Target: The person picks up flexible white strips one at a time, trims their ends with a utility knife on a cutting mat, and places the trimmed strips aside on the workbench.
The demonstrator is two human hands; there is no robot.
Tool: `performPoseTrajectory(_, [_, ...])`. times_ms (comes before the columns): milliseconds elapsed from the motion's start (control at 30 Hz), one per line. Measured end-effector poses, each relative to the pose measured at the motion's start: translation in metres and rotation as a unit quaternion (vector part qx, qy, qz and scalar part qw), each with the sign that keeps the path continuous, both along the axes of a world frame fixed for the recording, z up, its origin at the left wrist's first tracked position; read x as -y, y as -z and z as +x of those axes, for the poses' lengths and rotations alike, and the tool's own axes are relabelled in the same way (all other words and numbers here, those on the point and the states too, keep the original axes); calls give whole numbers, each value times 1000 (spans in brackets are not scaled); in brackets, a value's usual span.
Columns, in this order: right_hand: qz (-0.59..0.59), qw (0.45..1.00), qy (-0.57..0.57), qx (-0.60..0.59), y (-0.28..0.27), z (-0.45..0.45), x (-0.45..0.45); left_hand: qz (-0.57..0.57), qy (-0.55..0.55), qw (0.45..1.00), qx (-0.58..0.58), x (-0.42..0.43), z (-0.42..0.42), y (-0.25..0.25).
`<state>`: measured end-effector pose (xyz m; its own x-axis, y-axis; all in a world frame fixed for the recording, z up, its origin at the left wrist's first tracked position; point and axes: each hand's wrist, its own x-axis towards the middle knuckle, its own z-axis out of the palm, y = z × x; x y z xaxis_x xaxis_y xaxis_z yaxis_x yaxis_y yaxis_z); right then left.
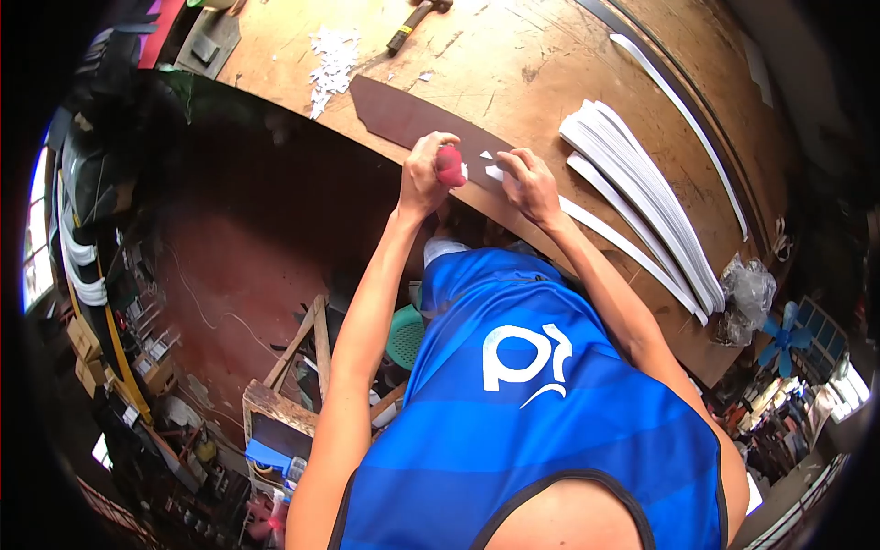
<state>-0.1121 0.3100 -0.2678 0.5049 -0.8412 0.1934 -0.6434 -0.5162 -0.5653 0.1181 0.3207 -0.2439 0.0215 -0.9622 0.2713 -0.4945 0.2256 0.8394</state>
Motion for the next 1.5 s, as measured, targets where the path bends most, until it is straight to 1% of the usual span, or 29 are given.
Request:
performPoseTrajectory(67, [137,976,158,68,-20,-4,-5,17,94,995,33,7,-5,0])
performPoseTrajectory(100, [115,976,174,65,-17,-16,-7,12,121,991,56,11,-10,25])
performPoseTrajectory(133, [73,975,203,57,-11,-29,-11,26,154,982,109,13,-14,30])
performPoseTrajectory(167, [158,941,273,123,-5,-39,-20,33,174,976,131,14,-18,34])
performPoseTrajectory(200, [235,890,341,191,-1,-49,-29,37,197,968,152,14,-24,35])
performPoseTrajectory(267, [294,814,414,283,15,-78,-52,73,254,949,171,16,-32,46])
performPoseTrajectory(300, [346,734,438,386,19,-90,-67,58,282,941,176,19,-34,55])
performPoseTrajectory(333, [368,639,471,484,22,-97,-82,89,295,934,181,21,-36,63])
performPoseTrajectory(367, [399,566,481,538,27,-103,-95,68,302,931,193,22,-37,66])
performPoseTrajectory(433, [485,472,507,534,18,-108,-111,122,327,917,191,30,-39,68])
performPoseTrajectory(500, [546,477,460,513,21,-110,-122,156,328,915,175,33,-39,50])
performPoseTrajectory(533, [566,480,441,504,24,-110,-126,202,324,916,125,34,-44,37])
performPoseTrajectory(567, [575,489,422,503,29,-109,-129,223,329,907,136,37,-43,36])
performPoseTrajectory(700, [591,443,367,565,26,-121,-127,265,356,883,154,42,-43,-22])
performPoseTrajectory(767, [561,380,359,642,25,-132,-125,400,310,859,80,41,-57,-65])
performPoseTrajectory(800, [555,376,356,651,34,-141,-127,408,308,851,122,41,-65,-90])
performPoseTrajectory(867, [448,321,393,736,63,-161,-135,444,297,841,90,41,-70,-116])
performPoseTrajectory(900, [383,325,383,776,46,-179,-139,446,282,843,103,42,-71,-124])
performPoseTrajectory(933, [337,328,383,795,54,-200,-147,447,266,846,117,45,-69,-129])
performPoseTrajectory(967, [303,302,427,797,49,-227,-153,434,259,851,143,50,-62,-126])
performPoseTrajectory(1033, [225,306,512,770,38,-288,-172,417,244,861,160,62,-58,-123])
performPoseTrajectory(1133, [99,364,607,700,22,-382,-206,384,237,871,197,91,-47,-106])
performPoseTrajectory(1200, [56,435,622,649,-11,-431,-213,367,213,884,196,110,-47,-96])
performPoseTrajectory(1233, [45,454,635,623,-22,-452,-209,385,213,876,196,124,-50,-96])
performPoseTrajectory(1300, [15,475,656,586,-57,-476,-186,349,200,900,166,153,-51,-76])
performPoseTrajectory(1333, [5,509,638,577,-56,-492,-176,345,186,909,144,168,-53,-67])
performPoseTrajectory(1433, [7,543,647,535,-57,-527,-121,305,195,920,149,211,-93,-69])
performPoseTrajectory(1467, [7,553,658,512,-52,-537,-101,286,172,911,242,223,-111,-73])
performPoseTrajectory(1500, [9,543,659,521,-49,-544,-81,285,172,918,216,238,-120,-66])
